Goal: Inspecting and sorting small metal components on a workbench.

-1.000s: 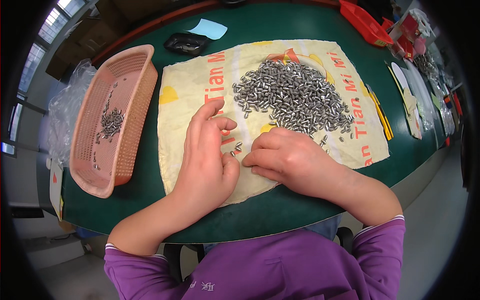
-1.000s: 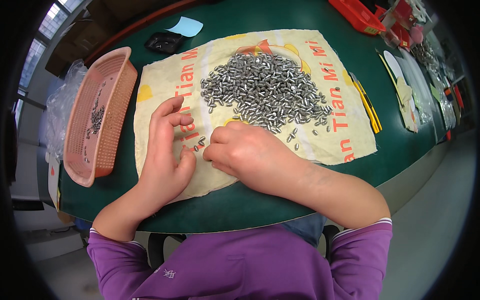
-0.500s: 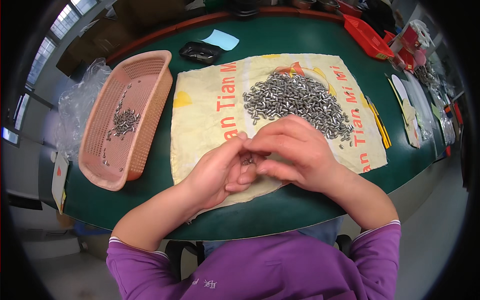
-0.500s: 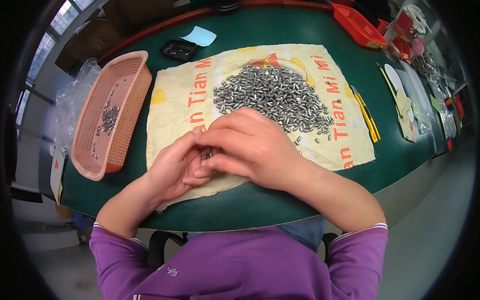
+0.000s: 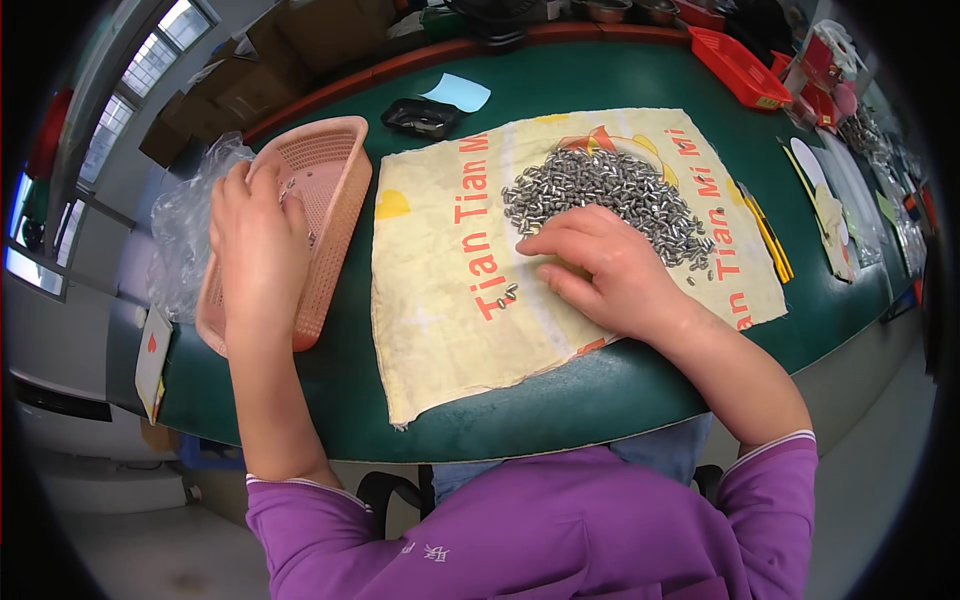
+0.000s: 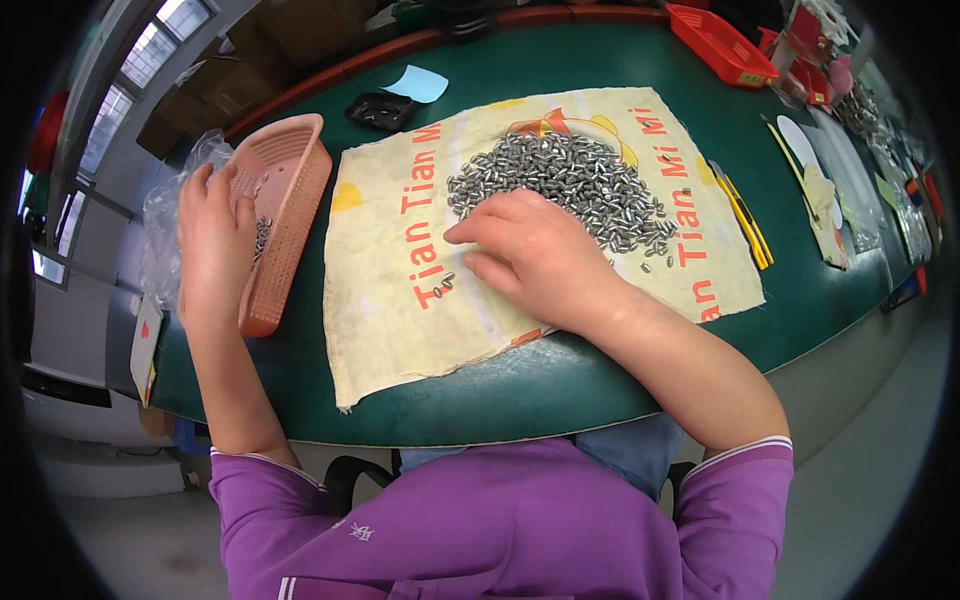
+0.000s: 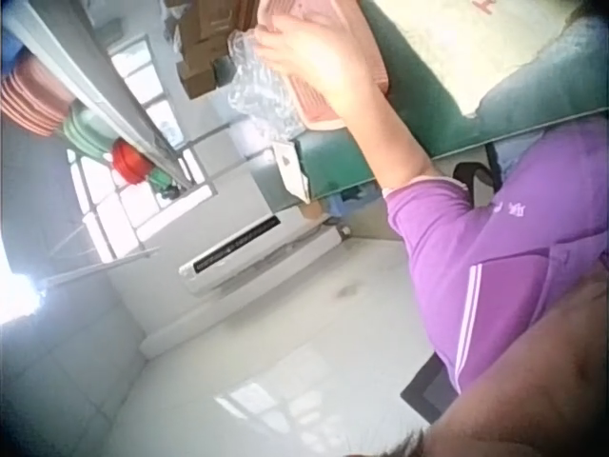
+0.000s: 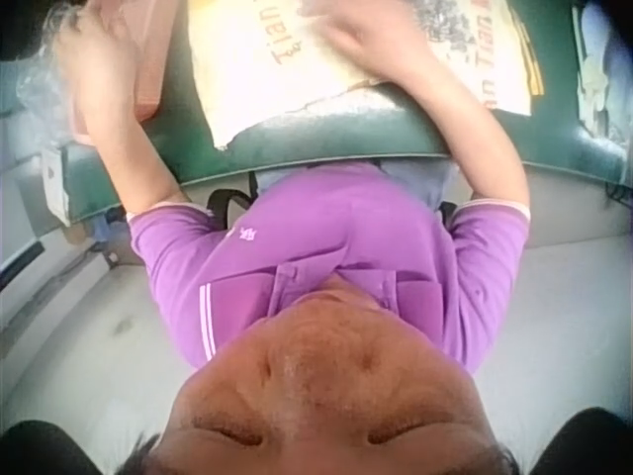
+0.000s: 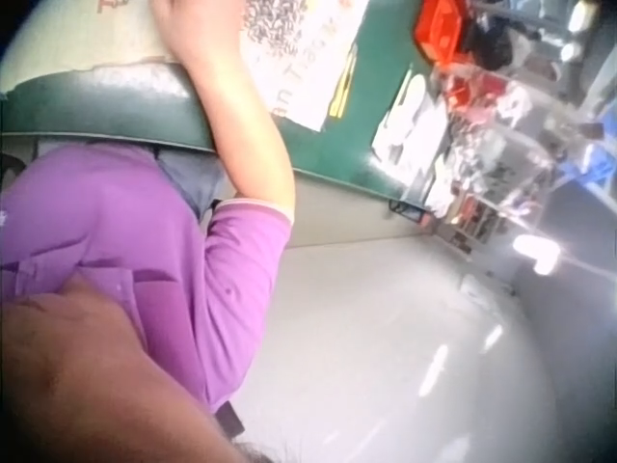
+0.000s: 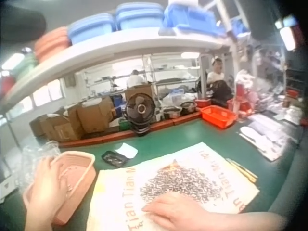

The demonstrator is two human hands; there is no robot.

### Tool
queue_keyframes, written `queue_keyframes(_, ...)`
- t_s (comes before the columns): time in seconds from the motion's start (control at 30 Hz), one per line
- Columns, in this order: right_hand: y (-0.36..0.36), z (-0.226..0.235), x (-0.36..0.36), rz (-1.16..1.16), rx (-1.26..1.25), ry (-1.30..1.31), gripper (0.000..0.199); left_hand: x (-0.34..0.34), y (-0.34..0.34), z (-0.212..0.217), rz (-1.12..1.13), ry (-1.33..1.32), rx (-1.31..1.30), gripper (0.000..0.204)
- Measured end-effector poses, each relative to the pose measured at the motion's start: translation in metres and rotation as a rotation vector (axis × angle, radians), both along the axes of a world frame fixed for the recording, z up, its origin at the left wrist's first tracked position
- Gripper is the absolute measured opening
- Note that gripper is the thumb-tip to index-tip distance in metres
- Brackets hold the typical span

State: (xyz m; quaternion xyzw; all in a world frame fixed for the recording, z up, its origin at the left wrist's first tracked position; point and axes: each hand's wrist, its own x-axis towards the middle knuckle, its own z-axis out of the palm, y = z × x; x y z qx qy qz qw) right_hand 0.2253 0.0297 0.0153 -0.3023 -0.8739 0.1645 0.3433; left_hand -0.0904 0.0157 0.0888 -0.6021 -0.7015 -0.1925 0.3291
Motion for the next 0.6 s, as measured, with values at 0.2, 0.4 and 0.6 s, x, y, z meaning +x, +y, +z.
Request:
queue_keyframes(0.2,-0.007,-0.007,-0.007,0.061,0.080,-0.111,0.029,0.074,-0.037,-0.025,-0.697,-0.482,-0.729,0.029)
queue_keyframes(0.4,-0.010,-0.010,-0.018,-0.014,0.052,-0.175,0.023,0.094,-0.044,-0.062,-0.798,-0.635,-0.763,0.048)
queue_keyframes(0.6,-0.007,0.004,-0.024,-0.016,0.001,-0.289,0.013,0.096,-0.039,-0.075,-0.786,-0.784,-0.718,0.049)
